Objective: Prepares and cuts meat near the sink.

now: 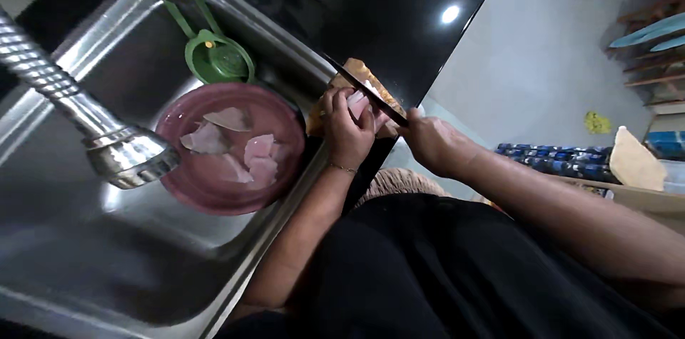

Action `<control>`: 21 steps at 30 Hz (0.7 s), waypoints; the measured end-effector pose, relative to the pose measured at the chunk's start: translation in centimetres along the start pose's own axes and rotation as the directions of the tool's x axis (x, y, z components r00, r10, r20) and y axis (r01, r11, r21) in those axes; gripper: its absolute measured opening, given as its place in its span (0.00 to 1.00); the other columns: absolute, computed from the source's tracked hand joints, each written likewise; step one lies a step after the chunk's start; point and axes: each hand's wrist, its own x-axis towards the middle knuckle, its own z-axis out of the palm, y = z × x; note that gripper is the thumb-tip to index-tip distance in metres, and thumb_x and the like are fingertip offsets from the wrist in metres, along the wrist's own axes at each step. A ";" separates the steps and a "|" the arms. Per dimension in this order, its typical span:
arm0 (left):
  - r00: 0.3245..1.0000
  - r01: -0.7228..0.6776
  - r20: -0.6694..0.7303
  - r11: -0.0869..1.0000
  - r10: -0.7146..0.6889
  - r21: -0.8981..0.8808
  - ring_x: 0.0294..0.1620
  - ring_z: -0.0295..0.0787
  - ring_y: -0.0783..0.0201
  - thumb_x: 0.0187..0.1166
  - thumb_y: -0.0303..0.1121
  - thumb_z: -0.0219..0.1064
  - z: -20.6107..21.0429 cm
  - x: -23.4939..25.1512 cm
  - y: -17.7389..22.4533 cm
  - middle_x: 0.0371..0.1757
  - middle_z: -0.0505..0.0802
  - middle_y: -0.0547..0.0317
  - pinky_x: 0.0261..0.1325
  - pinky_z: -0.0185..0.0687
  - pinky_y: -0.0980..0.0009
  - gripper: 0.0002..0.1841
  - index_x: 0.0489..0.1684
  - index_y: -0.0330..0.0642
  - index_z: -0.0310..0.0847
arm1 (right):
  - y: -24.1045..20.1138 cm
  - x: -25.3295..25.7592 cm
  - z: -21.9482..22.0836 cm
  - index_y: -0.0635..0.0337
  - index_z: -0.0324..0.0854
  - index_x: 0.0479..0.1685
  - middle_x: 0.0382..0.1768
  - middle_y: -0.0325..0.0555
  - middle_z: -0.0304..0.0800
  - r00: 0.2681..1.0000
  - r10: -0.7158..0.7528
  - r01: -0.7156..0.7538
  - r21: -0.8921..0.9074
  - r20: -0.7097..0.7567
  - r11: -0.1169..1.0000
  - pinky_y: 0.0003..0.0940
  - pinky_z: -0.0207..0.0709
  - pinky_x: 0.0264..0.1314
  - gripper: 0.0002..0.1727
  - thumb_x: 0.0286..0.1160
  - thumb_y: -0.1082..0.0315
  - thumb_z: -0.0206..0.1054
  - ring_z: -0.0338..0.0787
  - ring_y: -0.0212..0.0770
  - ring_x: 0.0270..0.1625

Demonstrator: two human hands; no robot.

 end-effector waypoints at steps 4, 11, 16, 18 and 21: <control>1.000 0.000 0.018 1.000 0.000 -0.030 0.71 0.80 0.40 0.71 0.30 0.72 0.2 -0.2 -0.1 0.68 0.83 0.32 0.74 0.76 0.50 0.24 0.65 0.27 0.78 | 2.3 -2.4 0.4 0.62 0.70 0.59 0.35 0.55 0.84 0.996 0.045 -0.045 -0.001 0.080 0.999 0.54 0.83 0.48 0.18 0.96 0.54 0.48 0.91 0.57 0.44; 1.000 -0.014 0.023 1.000 0.014 -0.027 0.72 0.79 0.42 0.71 0.31 0.72 0.4 -0.3 -0.4 0.69 0.82 0.33 0.73 0.76 0.51 0.26 0.67 0.29 0.77 | 1.1 0.7 1.0 0.60 0.69 0.61 0.35 0.54 0.87 0.999 0.038 -0.038 0.035 0.019 0.999 0.56 0.85 0.45 0.18 0.95 0.53 0.49 0.93 0.58 0.43; 0.999 -0.035 0.016 0.999 0.034 0.018 0.73 0.78 0.41 0.71 0.33 0.72 0.2 -0.2 -0.5 0.69 0.81 0.32 0.74 0.75 0.52 0.26 0.67 0.28 0.76 | -0.9 3.0 0.6 0.59 0.68 0.60 0.39 0.56 0.87 0.999 -0.017 0.019 0.033 -0.046 0.999 0.57 0.85 0.48 0.18 0.96 0.53 0.47 0.94 0.59 0.47; 0.999 -0.035 0.008 0.999 0.035 0.023 0.70 0.80 0.43 0.71 0.33 0.72 0.2 0.0 -0.2 0.67 0.82 0.33 0.73 0.76 0.54 0.25 0.65 0.28 0.78 | -0.7 2.4 0.8 0.59 0.68 0.60 0.37 0.56 0.87 0.998 -0.016 0.017 0.020 -0.068 1.000 0.57 0.86 0.45 0.18 0.96 0.52 0.47 0.94 0.60 0.45; 1.000 -0.025 0.004 0.999 0.025 0.027 0.68 0.82 0.45 0.71 0.32 0.72 0.0 0.1 -0.2 0.66 0.83 0.34 0.72 0.78 0.56 0.23 0.63 0.28 0.79 | 0.8 0.3 0.8 0.61 0.70 0.63 0.37 0.58 0.88 1.000 0.001 -0.001 0.009 -0.032 1.000 0.60 0.86 0.45 0.18 0.95 0.54 0.50 0.93 0.61 0.44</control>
